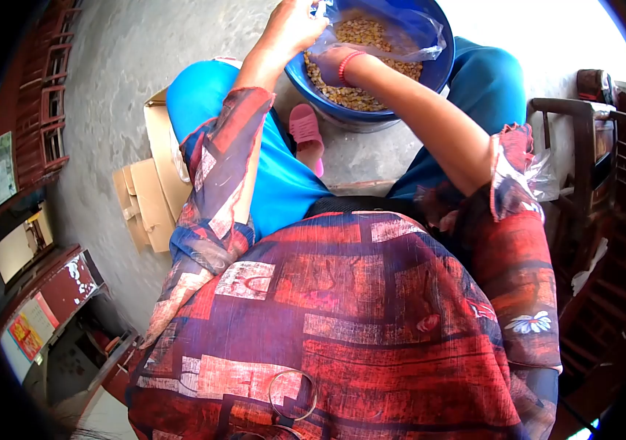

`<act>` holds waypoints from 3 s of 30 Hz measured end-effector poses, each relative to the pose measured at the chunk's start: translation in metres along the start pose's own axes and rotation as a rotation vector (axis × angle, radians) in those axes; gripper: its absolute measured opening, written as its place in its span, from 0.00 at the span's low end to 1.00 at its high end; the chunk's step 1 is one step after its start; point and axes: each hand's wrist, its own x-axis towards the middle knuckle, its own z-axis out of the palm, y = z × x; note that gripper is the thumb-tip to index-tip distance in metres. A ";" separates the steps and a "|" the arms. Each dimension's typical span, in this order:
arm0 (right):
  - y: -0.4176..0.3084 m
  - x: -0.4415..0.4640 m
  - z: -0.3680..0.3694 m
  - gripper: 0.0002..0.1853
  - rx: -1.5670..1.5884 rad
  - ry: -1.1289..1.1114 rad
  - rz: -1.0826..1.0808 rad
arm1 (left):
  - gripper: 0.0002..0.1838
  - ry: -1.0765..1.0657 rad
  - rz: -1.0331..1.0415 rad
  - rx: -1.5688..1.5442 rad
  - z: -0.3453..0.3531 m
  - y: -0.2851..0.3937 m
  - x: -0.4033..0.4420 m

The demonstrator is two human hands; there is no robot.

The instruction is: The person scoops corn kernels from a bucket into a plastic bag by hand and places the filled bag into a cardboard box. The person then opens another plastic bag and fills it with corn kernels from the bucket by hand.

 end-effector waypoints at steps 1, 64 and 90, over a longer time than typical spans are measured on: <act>-0.002 0.006 0.007 0.21 -0.020 0.052 0.093 | 0.15 -0.009 0.012 -0.006 -0.001 0.000 0.000; 0.066 -0.055 -0.061 0.12 0.924 0.304 0.168 | 0.17 -0.067 0.026 0.151 0.013 -0.010 -0.007; 0.026 -0.053 -0.009 0.15 -0.330 -0.408 0.102 | 0.14 -0.092 0.034 0.114 0.014 -0.009 -0.006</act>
